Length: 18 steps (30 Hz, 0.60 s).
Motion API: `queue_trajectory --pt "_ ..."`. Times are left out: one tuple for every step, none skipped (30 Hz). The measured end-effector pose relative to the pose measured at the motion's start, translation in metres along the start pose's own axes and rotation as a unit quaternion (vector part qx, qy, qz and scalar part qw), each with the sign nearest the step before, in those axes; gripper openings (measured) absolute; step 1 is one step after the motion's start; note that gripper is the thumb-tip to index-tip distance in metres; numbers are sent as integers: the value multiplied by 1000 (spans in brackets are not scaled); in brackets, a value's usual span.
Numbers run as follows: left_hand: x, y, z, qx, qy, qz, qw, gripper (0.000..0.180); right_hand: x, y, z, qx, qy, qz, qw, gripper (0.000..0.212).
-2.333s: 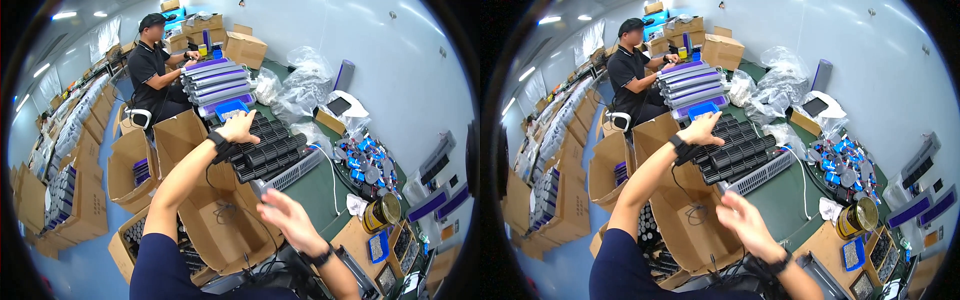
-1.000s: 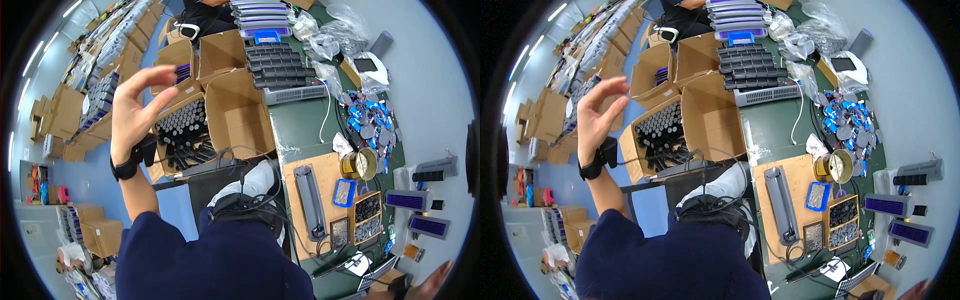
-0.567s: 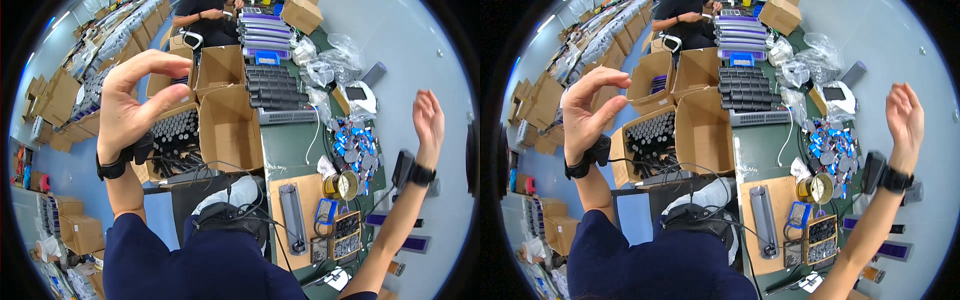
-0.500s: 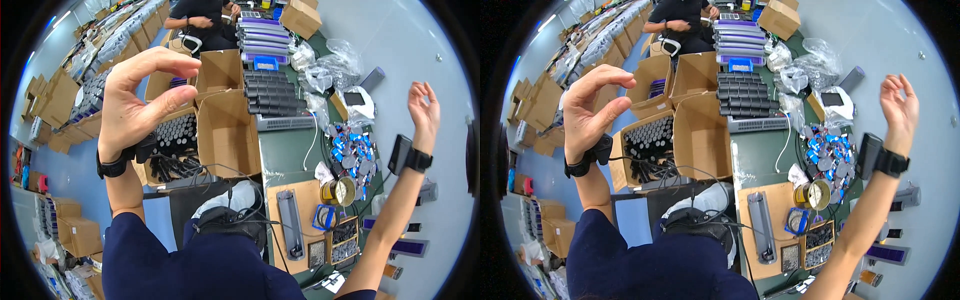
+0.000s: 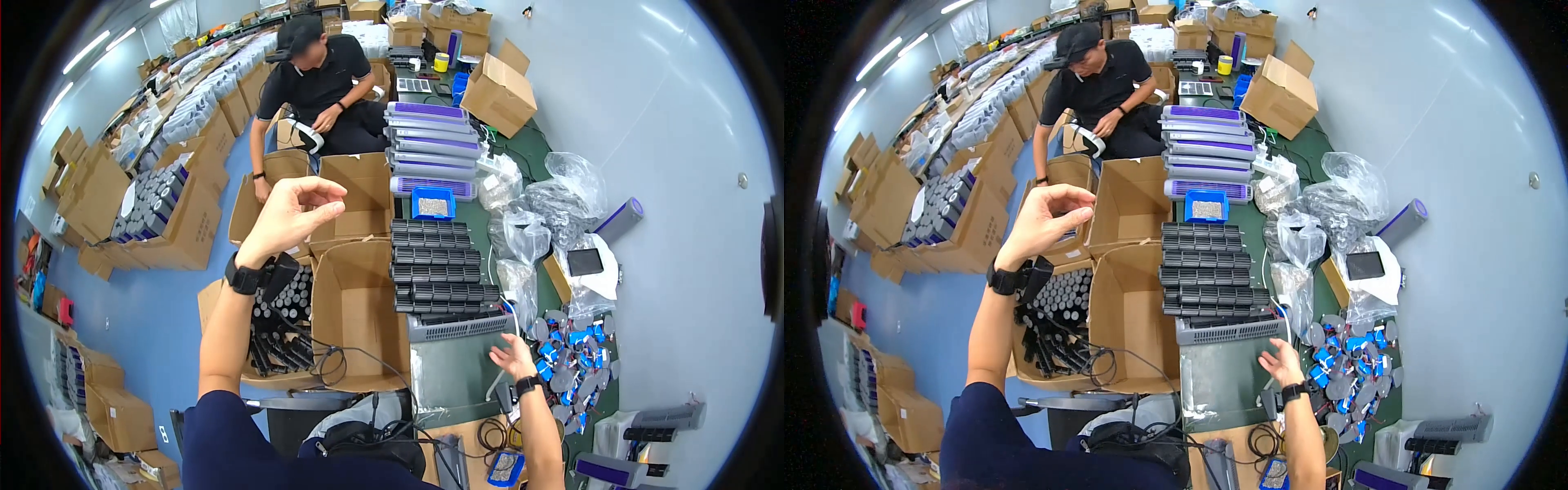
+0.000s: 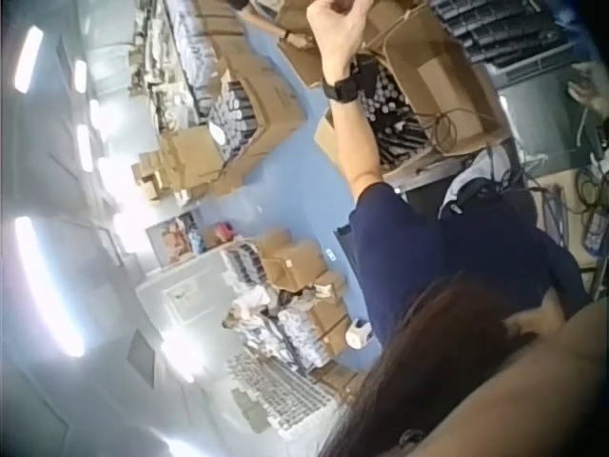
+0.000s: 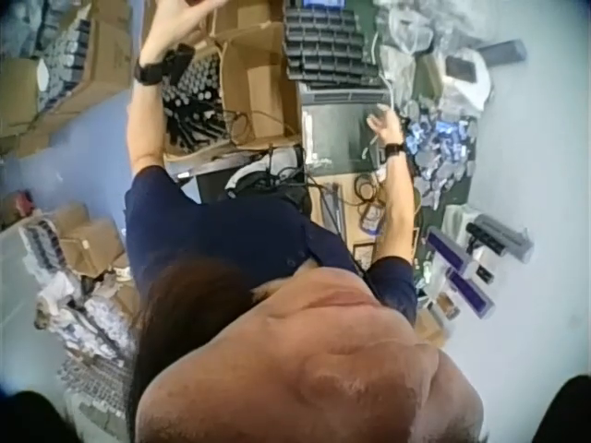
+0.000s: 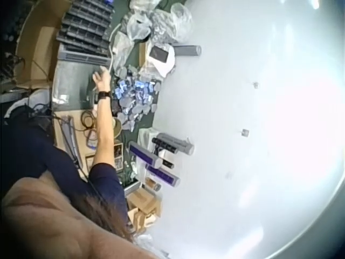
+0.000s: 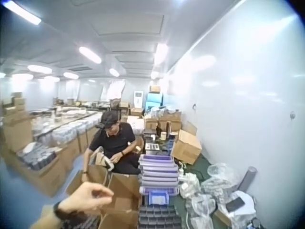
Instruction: The person uses a power screwdriver to fasten screws into a plastic housing, then fits a fan blade and motor into another housing. They connect a battery pack and use the power screwdriver to secure a side cap onto the assembly.
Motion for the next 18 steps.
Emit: queue_trajectory --pt "-4 4 14 -5 0 0 1000 22 -10 -13 2 23 -32 -25 999 45" --pt "-10 8 26 -12 -14 6 1000 20 -22 -32 9 6 -92 -54 994 43" --pt "-15 16 40 -26 -24 10 999 19 -35 -56 12 -3 -152 -78 985 42" --pt "-22 15 44 -31 -23 21 999 19 -50 -63 3 2 -194 -75 978 39" --pt "-25 14 47 -36 -28 24 999 19 -69 -64 -13 8 -234 -72 970 36" --pt "-24 20 53 -43 -25 12 999 20 -88 -86 -17 27 -241 -49 969 33" --pt "-22 26 57 -50 -22 0 999 21 -104 -104 -22 46 -247 -26 967 30" --pt "-20 24 56 -58 -18 2 998 20 -125 -97 -41 40 -224 -28 973 28" --pt "-18 21 51 -60 -11 8 998 21 -151 -89 -70 30 -202 -31 979 25" --pt "-11 19 47 -62 -8 17 998 22 -177 -95 -92 -28 -257 -34 965 21" --pt "-2 17 43 -64 -4 26 998 23 -203 -106 -115 -86 -311 -38 946 17" --pt "12 11 37 -61 -2 49 997 24 -227 -109 -148 -114 -374 -53 919 10" --pt "25 3 31 -70 -17 40 997 24 -250 -113 -181 -104 -415 -8 904 9" --pt "33 -9 31 -65 -6 54 996 26 -278 -130 -209 -91 -448 -6 889 10" --pt "44 -29 27 -51 1 77 996 27 -303 -131 -241 -118 -468 -9 876 11" --pt "63 -46 25 -37 29 61 997 29 -329 -131 -276 -149 -505 -34 850 14" --pt "81 -58 26 -25 57 40 997 31 -350 -133 -308 -134 -547 -33 825 20" --pt "105 -71 23 -11 72 43 996 33 -382 -150 -335 -143 -565 -36 812 40"
Point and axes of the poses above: each hand's wrist, its own z-axis towards the middle knuckle, its own y-axis out of the palm, x = y × z, the point moved 3 cm from there along z, towards the middle knuckle, and after that the axes turned 3 degrees about -y, right-handed, at the moved point
